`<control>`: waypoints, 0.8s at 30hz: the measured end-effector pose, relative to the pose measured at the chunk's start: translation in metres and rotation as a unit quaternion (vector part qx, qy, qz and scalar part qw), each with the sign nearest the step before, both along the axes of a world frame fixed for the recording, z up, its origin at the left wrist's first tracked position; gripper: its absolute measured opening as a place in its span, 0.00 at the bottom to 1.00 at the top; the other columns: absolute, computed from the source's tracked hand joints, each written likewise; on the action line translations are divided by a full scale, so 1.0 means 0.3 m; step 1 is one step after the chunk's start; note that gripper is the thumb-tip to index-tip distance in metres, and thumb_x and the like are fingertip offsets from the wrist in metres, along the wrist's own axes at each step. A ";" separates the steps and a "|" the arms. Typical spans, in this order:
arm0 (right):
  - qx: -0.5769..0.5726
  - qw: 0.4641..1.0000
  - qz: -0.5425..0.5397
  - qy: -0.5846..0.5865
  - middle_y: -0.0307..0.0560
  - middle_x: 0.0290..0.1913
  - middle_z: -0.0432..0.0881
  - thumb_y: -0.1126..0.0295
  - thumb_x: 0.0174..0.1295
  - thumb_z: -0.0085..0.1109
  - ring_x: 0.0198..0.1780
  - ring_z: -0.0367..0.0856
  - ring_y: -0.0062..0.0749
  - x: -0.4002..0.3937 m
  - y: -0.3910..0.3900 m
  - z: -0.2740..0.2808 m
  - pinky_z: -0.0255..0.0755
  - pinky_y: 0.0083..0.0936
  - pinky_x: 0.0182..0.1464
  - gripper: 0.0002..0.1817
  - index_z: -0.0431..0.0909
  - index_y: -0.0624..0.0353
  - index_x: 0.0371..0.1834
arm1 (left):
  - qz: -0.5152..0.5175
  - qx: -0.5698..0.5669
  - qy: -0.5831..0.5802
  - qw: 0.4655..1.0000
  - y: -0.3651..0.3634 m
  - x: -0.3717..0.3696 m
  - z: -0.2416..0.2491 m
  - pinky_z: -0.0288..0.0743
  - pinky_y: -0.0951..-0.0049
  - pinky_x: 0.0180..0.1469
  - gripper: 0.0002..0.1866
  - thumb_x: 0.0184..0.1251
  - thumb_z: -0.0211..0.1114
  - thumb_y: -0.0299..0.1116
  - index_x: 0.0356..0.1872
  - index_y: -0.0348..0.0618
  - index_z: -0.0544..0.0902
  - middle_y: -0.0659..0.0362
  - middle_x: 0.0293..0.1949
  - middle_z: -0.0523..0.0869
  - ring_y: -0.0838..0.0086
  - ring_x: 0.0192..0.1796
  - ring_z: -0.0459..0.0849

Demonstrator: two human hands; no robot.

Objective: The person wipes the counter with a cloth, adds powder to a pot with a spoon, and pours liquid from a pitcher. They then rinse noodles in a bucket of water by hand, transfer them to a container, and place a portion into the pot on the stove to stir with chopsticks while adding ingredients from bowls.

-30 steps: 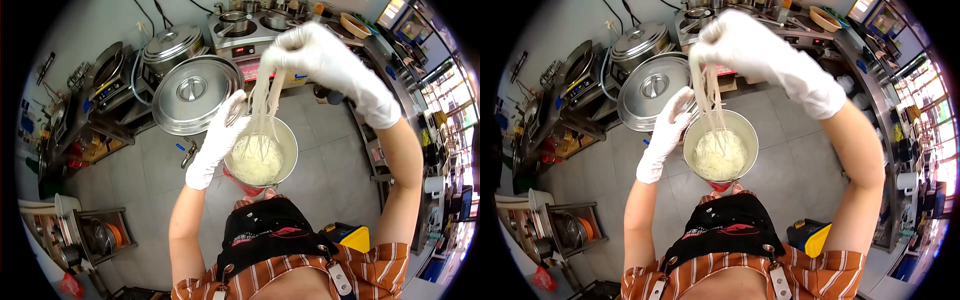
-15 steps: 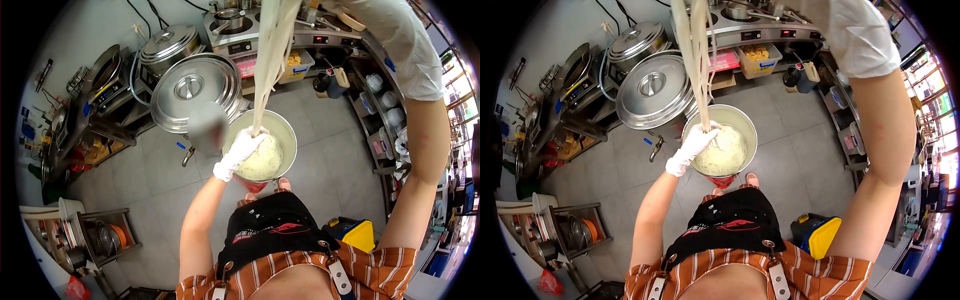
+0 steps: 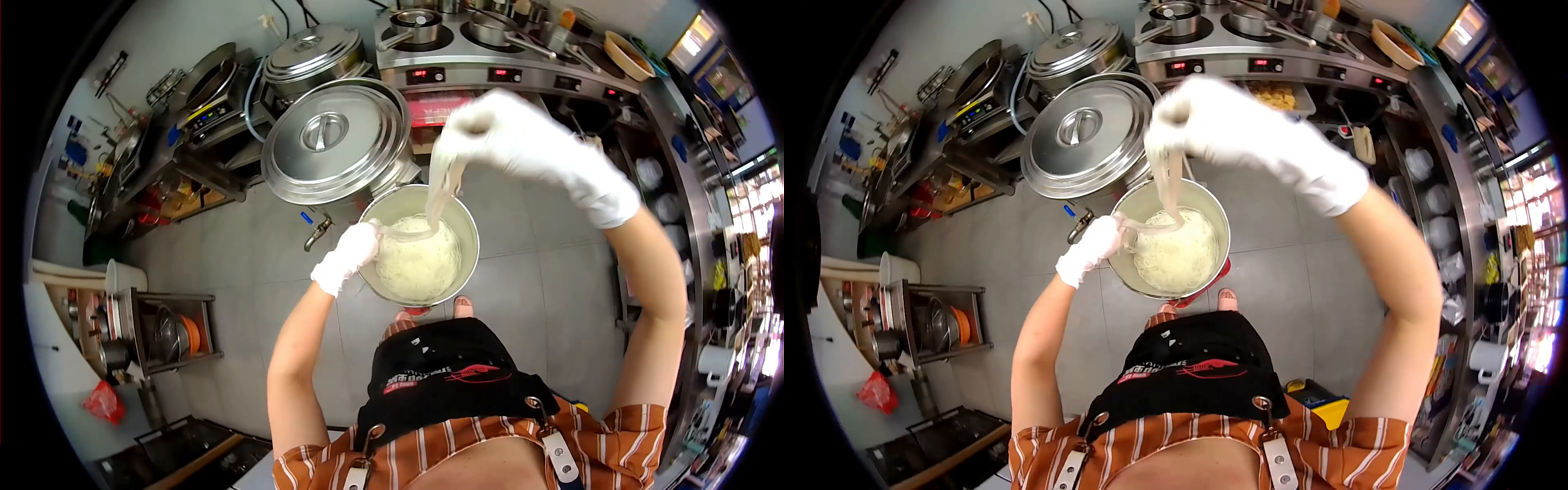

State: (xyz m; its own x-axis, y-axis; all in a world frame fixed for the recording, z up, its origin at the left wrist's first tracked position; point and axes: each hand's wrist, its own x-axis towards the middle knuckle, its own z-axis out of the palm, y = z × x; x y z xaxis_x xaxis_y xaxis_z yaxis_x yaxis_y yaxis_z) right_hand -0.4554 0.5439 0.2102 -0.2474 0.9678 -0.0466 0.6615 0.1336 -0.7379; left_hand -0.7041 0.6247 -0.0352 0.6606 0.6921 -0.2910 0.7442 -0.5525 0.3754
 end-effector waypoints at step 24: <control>-0.193 0.879 0.159 0.407 0.36 0.28 0.79 0.63 0.59 0.62 0.26 0.70 0.13 -0.016 0.138 -0.441 0.66 0.13 0.31 0.13 0.81 0.64 0.35 | 0.214 -0.147 -0.405 0.877 -0.069 0.200 0.524 0.72 0.82 0.35 0.10 0.66 0.60 0.34 0.39 0.37 0.81 0.64 0.29 0.82 0.82 0.31 0.77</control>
